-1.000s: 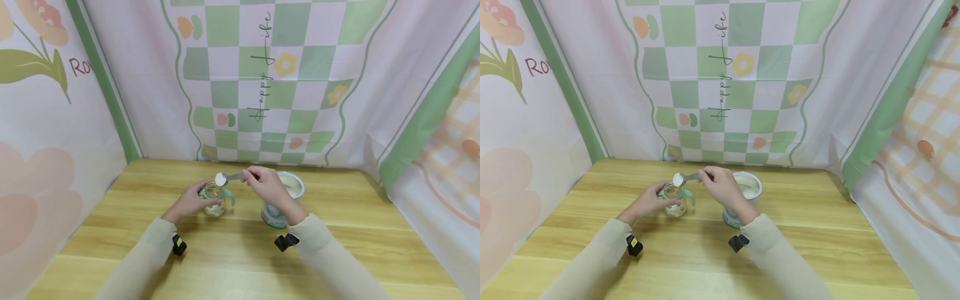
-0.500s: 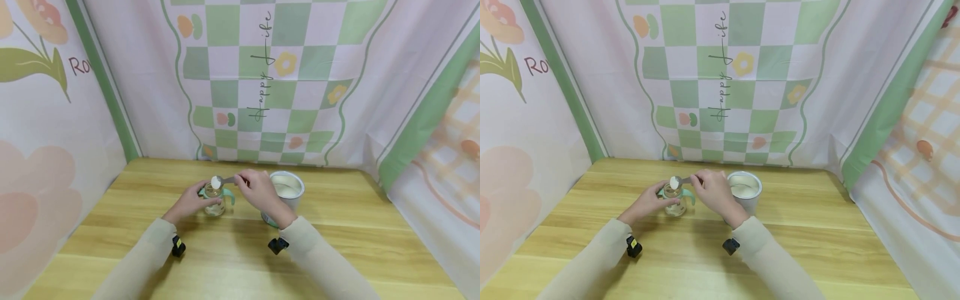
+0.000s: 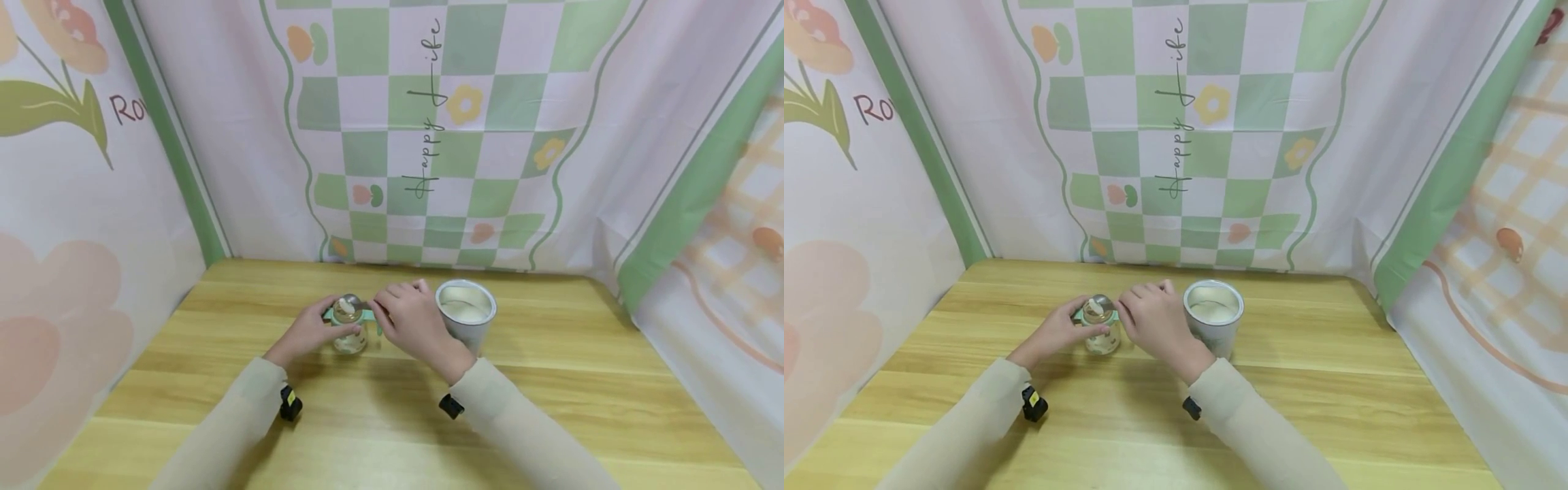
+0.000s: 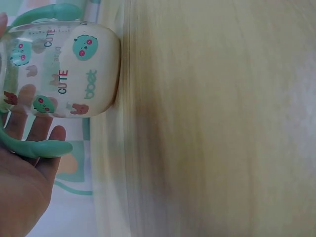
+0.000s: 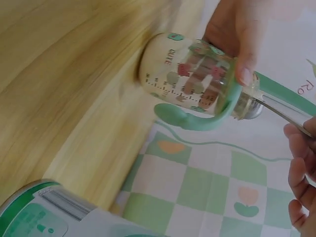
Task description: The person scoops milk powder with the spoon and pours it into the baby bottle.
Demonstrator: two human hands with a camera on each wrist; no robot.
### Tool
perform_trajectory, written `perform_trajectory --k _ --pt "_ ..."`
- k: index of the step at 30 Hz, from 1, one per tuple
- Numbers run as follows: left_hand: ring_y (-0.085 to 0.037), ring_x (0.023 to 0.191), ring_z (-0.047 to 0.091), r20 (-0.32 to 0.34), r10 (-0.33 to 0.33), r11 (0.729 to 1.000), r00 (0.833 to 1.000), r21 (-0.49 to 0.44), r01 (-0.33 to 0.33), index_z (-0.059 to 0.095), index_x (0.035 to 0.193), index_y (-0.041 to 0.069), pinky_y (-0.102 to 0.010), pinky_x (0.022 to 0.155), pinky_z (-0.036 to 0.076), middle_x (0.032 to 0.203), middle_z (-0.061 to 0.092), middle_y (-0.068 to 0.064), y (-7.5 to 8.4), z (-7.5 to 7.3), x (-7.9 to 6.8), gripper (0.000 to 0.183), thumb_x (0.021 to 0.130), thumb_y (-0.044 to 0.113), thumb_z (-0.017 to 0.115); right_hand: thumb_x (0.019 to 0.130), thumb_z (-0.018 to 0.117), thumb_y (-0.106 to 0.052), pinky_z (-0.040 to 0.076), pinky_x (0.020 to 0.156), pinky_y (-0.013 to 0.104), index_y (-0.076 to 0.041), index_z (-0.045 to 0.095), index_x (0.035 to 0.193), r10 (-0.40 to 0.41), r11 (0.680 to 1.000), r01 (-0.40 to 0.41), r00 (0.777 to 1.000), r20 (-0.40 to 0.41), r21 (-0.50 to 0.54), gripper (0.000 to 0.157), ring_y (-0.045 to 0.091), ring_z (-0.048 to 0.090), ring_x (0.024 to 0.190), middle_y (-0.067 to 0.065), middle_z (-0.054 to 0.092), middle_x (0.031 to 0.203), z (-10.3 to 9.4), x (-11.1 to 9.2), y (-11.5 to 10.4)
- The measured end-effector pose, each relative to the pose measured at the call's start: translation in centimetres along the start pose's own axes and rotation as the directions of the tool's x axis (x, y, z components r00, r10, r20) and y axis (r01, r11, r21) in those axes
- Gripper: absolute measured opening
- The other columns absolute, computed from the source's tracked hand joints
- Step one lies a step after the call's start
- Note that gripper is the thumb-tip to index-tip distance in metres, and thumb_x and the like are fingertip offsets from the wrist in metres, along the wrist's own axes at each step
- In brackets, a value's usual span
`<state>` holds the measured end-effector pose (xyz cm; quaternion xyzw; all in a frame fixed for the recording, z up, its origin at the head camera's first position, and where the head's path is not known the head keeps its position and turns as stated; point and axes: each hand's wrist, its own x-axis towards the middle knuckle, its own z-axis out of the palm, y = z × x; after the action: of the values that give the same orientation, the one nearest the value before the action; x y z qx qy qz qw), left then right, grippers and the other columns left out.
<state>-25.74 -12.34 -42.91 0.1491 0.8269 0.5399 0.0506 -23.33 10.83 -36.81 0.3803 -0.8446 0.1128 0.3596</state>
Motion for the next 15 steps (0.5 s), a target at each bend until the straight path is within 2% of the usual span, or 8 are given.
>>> perform_trajectory --k 7,15 --pt "-0.02 0.103 0.063 0.002 -0.004 1.0 1.0 0.005 0.004 0.053 0.143 0.022 -0.043 0.092 0.051 0.117 0.067 -0.001 0.06 -0.07 0.0 0.076 0.079 0.048 0.084 0.096 0.068 -0.024 0.046 0.077 0.039 -0.014 0.074 0.087 -0.085 0.991 0.082 0.996 -0.025 -0.105 0.015 0.019 0.066 0.078 -0.001 0.072 0.086 0.39 -0.39 0.0" --pt "-0.019 0.102 0.064 -0.005 -0.001 1.0 1.0 0.028 0.002 0.053 0.143 0.022 -0.044 0.093 0.051 0.116 0.067 0.0 -0.28 -0.06 0.12 0.076 0.08 0.048 0.084 0.092 0.074 -0.023 0.047 0.079 0.038 -0.013 0.075 0.087 -0.198 0.963 0.192 0.98 -0.012 -0.189 0.012 0.02 0.067 0.078 -0.001 0.072 0.082 -0.03 -0.78 -0.05"
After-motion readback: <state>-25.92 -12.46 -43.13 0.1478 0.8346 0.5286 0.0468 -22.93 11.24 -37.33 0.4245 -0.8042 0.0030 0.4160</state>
